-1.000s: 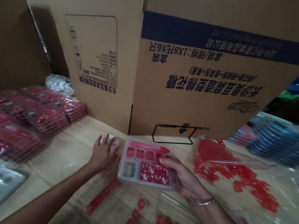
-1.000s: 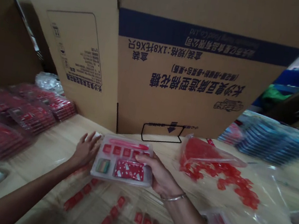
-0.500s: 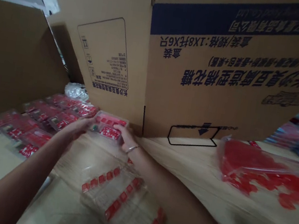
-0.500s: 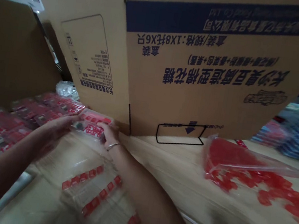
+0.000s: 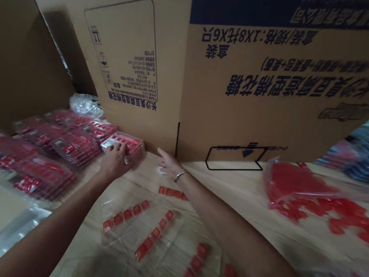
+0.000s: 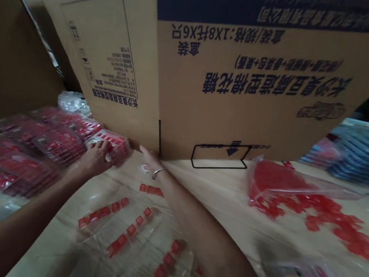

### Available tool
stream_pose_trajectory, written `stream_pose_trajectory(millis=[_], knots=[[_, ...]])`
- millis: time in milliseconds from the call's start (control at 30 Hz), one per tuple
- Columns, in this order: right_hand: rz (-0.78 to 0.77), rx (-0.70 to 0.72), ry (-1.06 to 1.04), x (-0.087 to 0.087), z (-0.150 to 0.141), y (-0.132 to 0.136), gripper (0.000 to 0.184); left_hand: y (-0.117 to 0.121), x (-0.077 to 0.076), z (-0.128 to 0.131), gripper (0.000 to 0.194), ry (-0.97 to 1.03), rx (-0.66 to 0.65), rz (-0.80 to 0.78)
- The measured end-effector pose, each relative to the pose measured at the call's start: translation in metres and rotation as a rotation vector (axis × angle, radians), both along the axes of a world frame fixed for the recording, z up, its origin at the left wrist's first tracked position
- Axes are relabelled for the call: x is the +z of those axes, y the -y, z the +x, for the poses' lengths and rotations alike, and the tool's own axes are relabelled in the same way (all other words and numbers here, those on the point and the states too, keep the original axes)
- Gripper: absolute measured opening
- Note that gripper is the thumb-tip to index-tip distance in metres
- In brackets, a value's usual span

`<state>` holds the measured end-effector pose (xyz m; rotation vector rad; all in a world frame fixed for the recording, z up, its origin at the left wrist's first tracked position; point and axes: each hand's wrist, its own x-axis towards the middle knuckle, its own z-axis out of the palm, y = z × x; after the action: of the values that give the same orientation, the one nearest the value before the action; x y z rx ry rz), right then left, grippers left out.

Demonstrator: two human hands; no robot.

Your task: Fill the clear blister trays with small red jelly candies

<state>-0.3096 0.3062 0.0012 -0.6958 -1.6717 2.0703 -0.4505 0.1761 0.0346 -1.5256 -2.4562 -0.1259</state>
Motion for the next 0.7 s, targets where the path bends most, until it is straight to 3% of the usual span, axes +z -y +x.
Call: stream_pose_trajectory(millis=[100,200,233,333,433,533,633,700], knots=[[0.095,-0.126,0.122,0.019,0.061,-0.004,0.017,-0.002,0.007,0.001,0.041,0.023,0.009,-0.012],[0.217,-0.187,0.197,0.042,0.146,0.015,0.008,0.002,0.021,0.006,0.044,0.077,0.009,-0.025],[0.303,-0.195,0.229,0.048,0.177,0.028,0.008,0.004,0.024,0.011,0.049,0.094,0.005,-0.014],[0.796,-0.21,0.416,0.059,0.271,0.089,0.019,0.019,0.021,0.053,0.071,0.128,0.002,0.073],[1.001,-0.265,0.552,0.045,0.346,0.172,0.032,0.055,-0.007,0.133,0.08,0.155,-0.24,0.135],[1.098,-0.338,0.657,0.015,0.397,0.241,0.03,0.104,-0.048,0.214,0.067,0.171,-0.586,-0.056],[1.102,-0.501,0.78,-0.008,0.434,0.282,0.026,0.134,-0.072,0.256,0.055,0.175,-0.628,-0.158],[1.057,-0.541,0.821,-0.013,0.45,0.298,0.027,0.135,-0.069,0.27,0.054,0.18,-0.614,-0.138]])
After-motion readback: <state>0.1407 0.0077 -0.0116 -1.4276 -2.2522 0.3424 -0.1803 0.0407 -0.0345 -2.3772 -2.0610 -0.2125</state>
